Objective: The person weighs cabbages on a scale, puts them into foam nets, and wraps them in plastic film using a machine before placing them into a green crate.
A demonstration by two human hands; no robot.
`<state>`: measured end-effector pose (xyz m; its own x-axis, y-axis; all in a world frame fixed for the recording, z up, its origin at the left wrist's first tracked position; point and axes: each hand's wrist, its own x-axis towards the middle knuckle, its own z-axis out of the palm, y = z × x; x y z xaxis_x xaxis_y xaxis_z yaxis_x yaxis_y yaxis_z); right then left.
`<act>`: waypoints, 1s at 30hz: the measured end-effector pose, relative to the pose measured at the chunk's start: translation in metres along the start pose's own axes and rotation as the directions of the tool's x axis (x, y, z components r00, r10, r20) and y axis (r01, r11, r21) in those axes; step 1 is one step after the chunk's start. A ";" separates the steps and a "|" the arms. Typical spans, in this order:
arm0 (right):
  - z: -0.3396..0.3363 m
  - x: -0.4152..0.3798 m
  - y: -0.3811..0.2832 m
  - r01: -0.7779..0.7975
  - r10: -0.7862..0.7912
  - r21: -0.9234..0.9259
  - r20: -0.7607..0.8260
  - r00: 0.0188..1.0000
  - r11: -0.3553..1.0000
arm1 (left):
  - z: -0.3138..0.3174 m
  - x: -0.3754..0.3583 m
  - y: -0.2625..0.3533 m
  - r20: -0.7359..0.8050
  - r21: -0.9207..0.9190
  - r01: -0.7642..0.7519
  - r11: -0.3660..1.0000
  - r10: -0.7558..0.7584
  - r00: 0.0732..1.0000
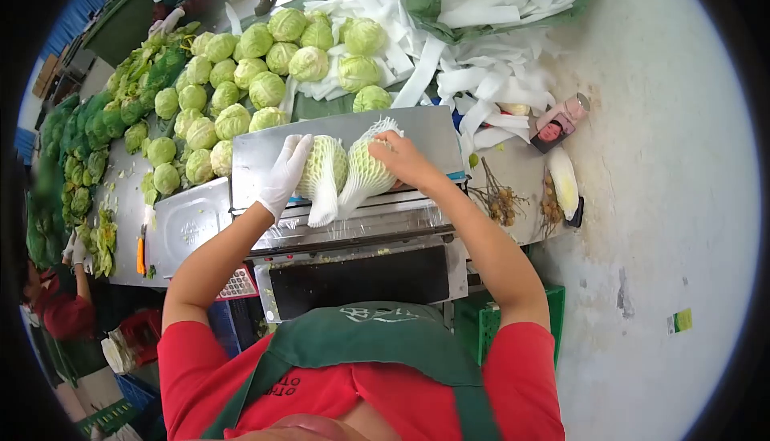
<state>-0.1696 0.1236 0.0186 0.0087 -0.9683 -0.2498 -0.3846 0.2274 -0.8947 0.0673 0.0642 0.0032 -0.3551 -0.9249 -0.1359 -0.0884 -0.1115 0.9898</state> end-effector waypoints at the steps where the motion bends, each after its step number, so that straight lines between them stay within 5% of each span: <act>1: -0.001 -0.001 -0.006 -0.035 0.035 0.018 0.024 0.999 0.999 | 0.000 -0.005 -0.001 -0.025 0.014 0.015 1.000 -0.015 1.000; 2: -0.001 -0.001 -0.009 -0.067 0.066 0.035 0.048 0.997 0.997 | -0.002 0.001 -0.013 -0.021 0.008 0.027 1.000 -0.027 0.999; 4: -0.003 0.002 -0.006 -0.030 0.030 -0.018 0.020 0.999 0.999 | -0.008 0.028 -0.036 -0.052 0.237 -0.198 0.951 0.216 0.975; 6: -0.012 0.002 -0.012 0.012 -0.013 -0.069 -0.006 1.000 0.998 | -0.008 0.020 0.010 -0.121 0.323 -0.136 0.936 0.184 0.975; 8: -0.038 -0.013 -0.040 0.249 -0.394 -0.538 -0.172 0.903 0.805 | -0.009 0.012 0.030 -0.015 -0.138 -0.031 0.990 0.029 0.999; 9: -0.052 -0.020 -0.050 0.344 -0.383 -0.174 -0.311 0.870 0.923 | -0.009 0.019 0.008 0.064 -0.011 -0.136 0.991 0.137 0.989; 10: -0.076 -0.044 -0.089 0.737 -0.755 -0.179 -0.244 0.609 0.652 | -0.006 0.016 0.001 0.068 -0.007 -0.126 0.992 0.127 0.990; 11: -0.097 -0.076 -0.130 0.669 -0.783 -0.406 -0.317 0.536 0.622 | -0.001 0.013 -0.001 0.095 0.003 -0.068 0.998 0.067 0.993; 12: -0.131 -0.110 -0.120 0.411 -0.809 -0.724 -0.350 0.472 0.554 | 0.003 0.010 -0.004 0.121 0.017 -0.009 1.000 0.007 0.993; 13: -0.117 -0.144 -0.197 0.890 -0.859 -0.223 -0.431 0.277 0.399 | 0.007 0.010 -0.007 0.092 -0.110 0.041 0.993 -0.031 0.995; 16: -0.112 -0.217 -0.249 0.982 -0.964 -0.141 -0.249 0.089 0.127 | 0.001 0.008 0.011 0.101 -0.174 0.189 0.966 -0.173 0.980; 18: -0.101 -0.239 -0.261 0.975 -0.989 -0.169 -0.055 0.140 0.147 | 0.001 0.003 0.018 0.098 -0.114 0.122 0.986 -0.111 0.989; 21: -0.083 -0.254 -0.261 0.941 -0.953 -0.234 0.124 0.276 0.242 | -0.004 -0.007 0.028 -0.120 -0.068 -0.036 0.997 0.027 0.992; 28: -0.076 -0.272 -0.253 0.896 -0.904 -0.304 0.180 0.387 0.323 | -0.050 -0.025 0.015 -0.115 0.306 -0.140 0.942 0.183 0.976; 30: -0.078 -0.277 -0.250 0.887 -0.896 -0.311 0.177 0.407 0.341 | -0.051 -0.044 0.019 -0.176 0.188 -0.162 0.969 0.195 0.965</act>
<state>-0.1478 0.3270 0.3408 0.5112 -0.5794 0.6348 -0.4109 -0.8135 -0.4117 0.1289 0.0842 0.0303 -0.1965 -0.9780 0.0694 -0.2030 0.1098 0.9730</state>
